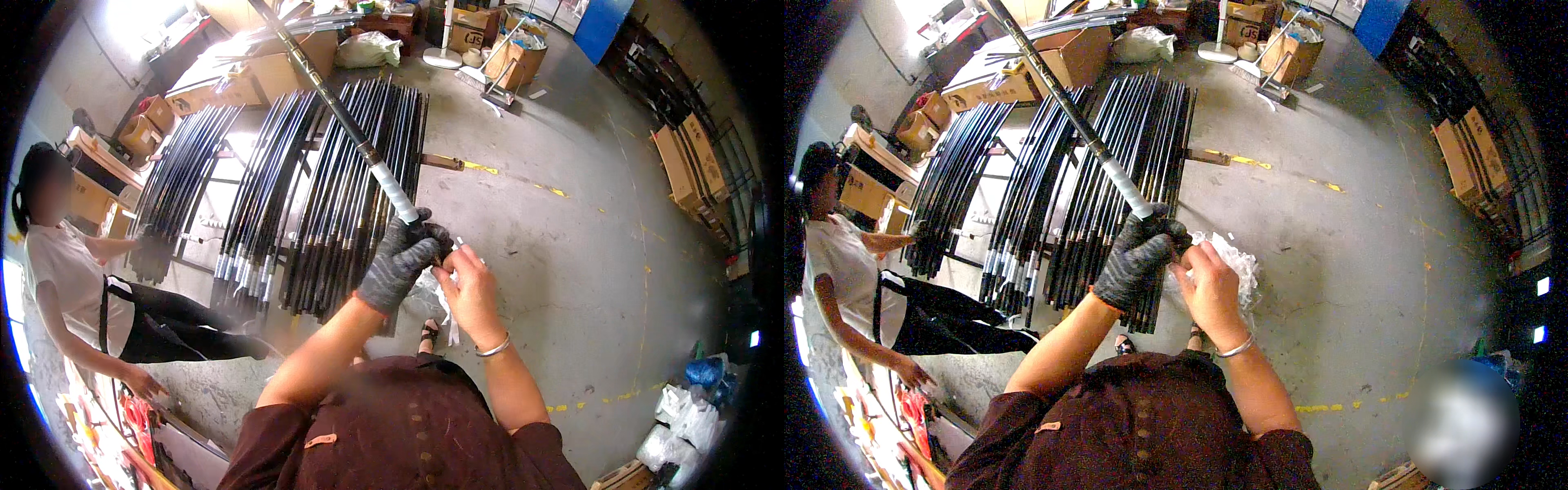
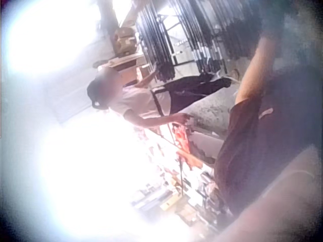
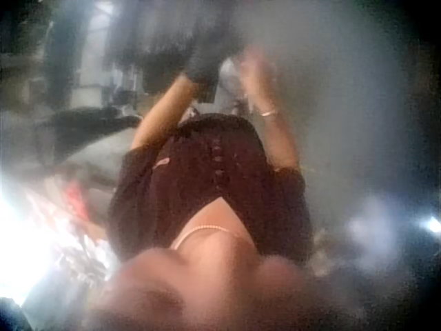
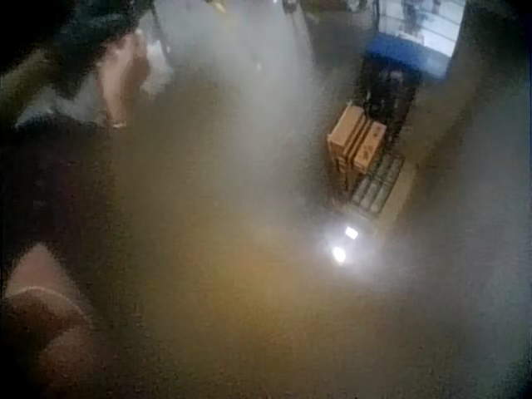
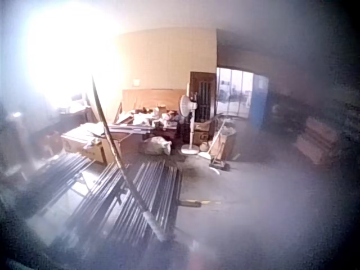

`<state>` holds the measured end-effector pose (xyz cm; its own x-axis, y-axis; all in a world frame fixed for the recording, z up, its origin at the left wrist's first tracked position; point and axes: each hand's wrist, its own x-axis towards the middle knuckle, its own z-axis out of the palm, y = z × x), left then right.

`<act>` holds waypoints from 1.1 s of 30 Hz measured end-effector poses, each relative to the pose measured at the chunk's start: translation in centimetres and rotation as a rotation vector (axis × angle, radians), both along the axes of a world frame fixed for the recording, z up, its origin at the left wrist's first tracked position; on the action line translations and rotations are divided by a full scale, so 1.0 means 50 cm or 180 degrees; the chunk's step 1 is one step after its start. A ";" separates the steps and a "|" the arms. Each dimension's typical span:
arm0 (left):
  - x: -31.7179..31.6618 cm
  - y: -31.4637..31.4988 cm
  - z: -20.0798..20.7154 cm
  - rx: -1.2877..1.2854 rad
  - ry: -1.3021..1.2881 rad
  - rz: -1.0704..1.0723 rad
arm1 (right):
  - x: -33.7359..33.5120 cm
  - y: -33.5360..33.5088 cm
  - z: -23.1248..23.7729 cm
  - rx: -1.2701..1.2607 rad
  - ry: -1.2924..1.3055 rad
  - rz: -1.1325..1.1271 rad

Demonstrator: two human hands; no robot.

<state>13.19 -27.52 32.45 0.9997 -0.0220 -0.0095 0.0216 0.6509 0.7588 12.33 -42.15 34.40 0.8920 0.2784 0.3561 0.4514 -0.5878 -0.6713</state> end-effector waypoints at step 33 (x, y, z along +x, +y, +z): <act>-0.075 0.065 0.006 -0.0029 0.0499 -0.1810 | 0.065 -0.031 -0.241 -0.1098 0.0554 -0.0636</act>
